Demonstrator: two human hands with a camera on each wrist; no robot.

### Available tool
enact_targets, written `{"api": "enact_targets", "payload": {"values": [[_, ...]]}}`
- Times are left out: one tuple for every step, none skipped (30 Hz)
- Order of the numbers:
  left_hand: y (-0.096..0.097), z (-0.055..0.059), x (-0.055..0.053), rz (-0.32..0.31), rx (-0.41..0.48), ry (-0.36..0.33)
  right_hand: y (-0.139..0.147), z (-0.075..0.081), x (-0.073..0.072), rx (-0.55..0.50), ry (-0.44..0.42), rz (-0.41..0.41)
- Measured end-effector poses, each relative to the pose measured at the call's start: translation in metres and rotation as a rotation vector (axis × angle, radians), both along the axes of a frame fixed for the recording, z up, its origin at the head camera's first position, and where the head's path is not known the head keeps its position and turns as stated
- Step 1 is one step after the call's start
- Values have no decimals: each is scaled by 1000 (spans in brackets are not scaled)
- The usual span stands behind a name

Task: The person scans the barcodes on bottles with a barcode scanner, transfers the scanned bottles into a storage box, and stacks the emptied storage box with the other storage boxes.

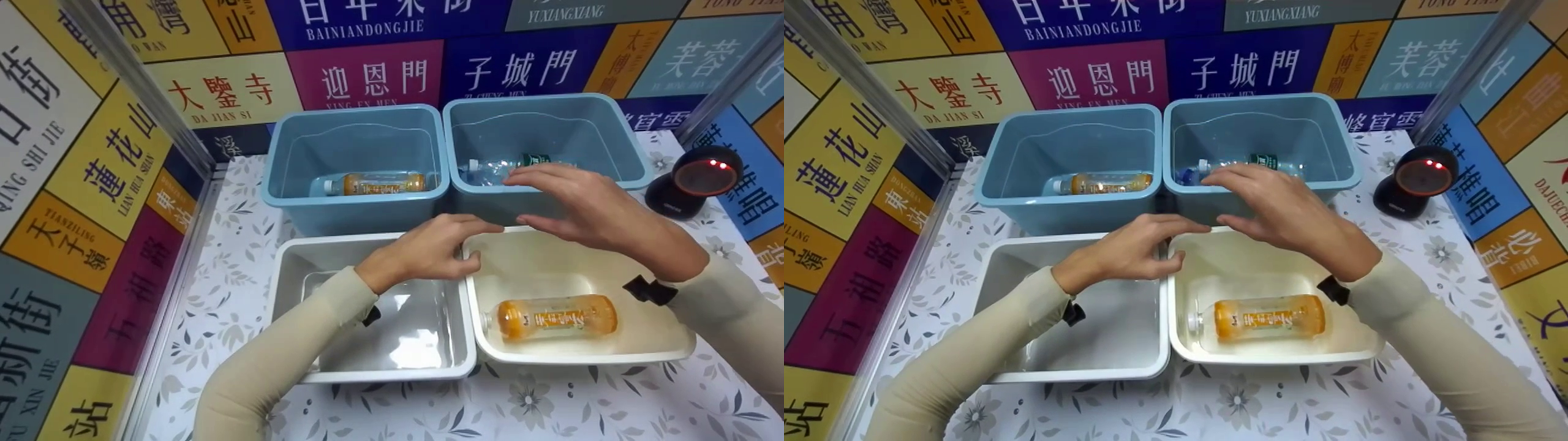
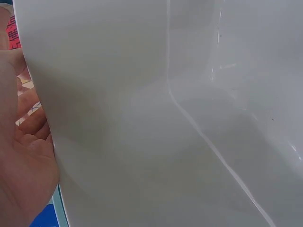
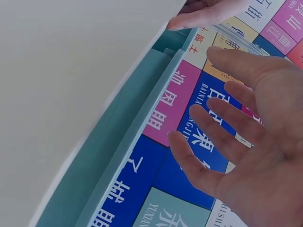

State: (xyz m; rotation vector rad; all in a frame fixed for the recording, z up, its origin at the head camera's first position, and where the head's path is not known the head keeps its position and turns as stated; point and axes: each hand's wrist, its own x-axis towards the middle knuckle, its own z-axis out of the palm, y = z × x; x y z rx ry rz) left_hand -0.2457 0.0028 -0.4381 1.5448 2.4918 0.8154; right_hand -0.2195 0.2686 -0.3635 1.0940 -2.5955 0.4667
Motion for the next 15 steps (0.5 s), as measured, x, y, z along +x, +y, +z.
{"api": "enact_targets", "payload": {"values": [[0, 0, 0, 0, -2, -3, 1, -1, 1, 2, -3, -3], [0, 0, 0, 0, -3, -6, 1, -1, 2, 3, -4, -7], [0, 0, 0, -1, -6, -8, 2, -1, 3, 3, -6, -10], [0, 0, 0, -1, -7, -8, 2, -2, 4, 2, -5, -12], [1, 0, 0, -2, -7, -9, 3, -2, 5, 2, -5, -13], [1, 0, 0, -2, -7, -9, 3, -2, 6, 4, -3, -15], [1, 0, 0, -2, -6, -7, 4, -2, 8, 4, -1, -15], [1, 0, 0, -2, -7, -7, 5, -2, 9, 3, 2, -14], [1, 0, 0, 0, -9, -11, 5, -2, 10, 4, 4, -14], [1, 0, 0, 1, -10, -13, 6, -2, 11, 3, 6, -13], [1, 0, 0, 2, -12, -15, 7, -2, 12, 1, 8, -10], [1, 0, 0, 4, -13, -17, 7, -3, 13, -2, 9, -7], [1, 0, 0, 5, -13, -19, 8, -3, 14, -5, 9, -5], [0, 1, 0, 6, -14, -20, 8, -3, 15, -6, 7, -6], [0, 1, 0, 7, -14, -21, 9, -3, 16, -4, 4, -9]]}}
